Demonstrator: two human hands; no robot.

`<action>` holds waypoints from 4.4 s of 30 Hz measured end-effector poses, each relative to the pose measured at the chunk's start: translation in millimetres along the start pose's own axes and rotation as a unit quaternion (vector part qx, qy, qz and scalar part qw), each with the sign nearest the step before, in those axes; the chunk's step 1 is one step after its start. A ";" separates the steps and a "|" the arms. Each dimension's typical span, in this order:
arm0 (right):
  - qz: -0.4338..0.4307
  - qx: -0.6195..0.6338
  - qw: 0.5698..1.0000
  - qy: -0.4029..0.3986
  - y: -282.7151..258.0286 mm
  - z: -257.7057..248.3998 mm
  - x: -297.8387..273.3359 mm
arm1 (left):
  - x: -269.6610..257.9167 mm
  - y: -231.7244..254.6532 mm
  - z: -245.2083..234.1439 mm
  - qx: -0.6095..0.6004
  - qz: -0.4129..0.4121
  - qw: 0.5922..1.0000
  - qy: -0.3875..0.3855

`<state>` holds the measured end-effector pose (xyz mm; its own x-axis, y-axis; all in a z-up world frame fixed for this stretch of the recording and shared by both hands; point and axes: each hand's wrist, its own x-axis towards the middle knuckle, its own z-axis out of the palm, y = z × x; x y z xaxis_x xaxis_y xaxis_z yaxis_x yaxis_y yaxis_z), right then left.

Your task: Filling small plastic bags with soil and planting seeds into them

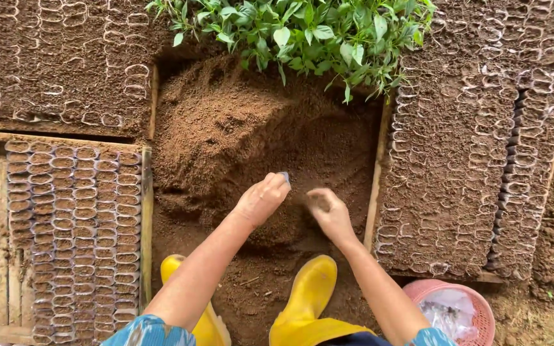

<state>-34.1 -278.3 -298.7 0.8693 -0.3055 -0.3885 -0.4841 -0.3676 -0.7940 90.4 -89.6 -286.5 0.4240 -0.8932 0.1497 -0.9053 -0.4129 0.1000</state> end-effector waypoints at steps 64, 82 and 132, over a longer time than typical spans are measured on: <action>0.198 0.386 0.897 -0.086 -102.4 -17.4 38.7 | -16.3 6.3 -2.2 -0.062 -0.211 0.974 0.056; -0.250 -0.293 0.916 -0.115 -116.4 -4.1 45.9 | -21.2 16.3 -5.0 -0.064 -0.302 0.948 0.080; -0.133 0.495 0.856 -0.068 -338.4 -186.9 -87.1 | 39.8 38.2 -297.8 -0.613 -0.222 0.748 0.125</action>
<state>35.3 -291.5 91.2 0.9719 -0.1964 -0.1298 -0.0044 0.5360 -0.8442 80.8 -88.0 16.2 0.8059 -0.5921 -0.0017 -0.0338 -0.0489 0.9982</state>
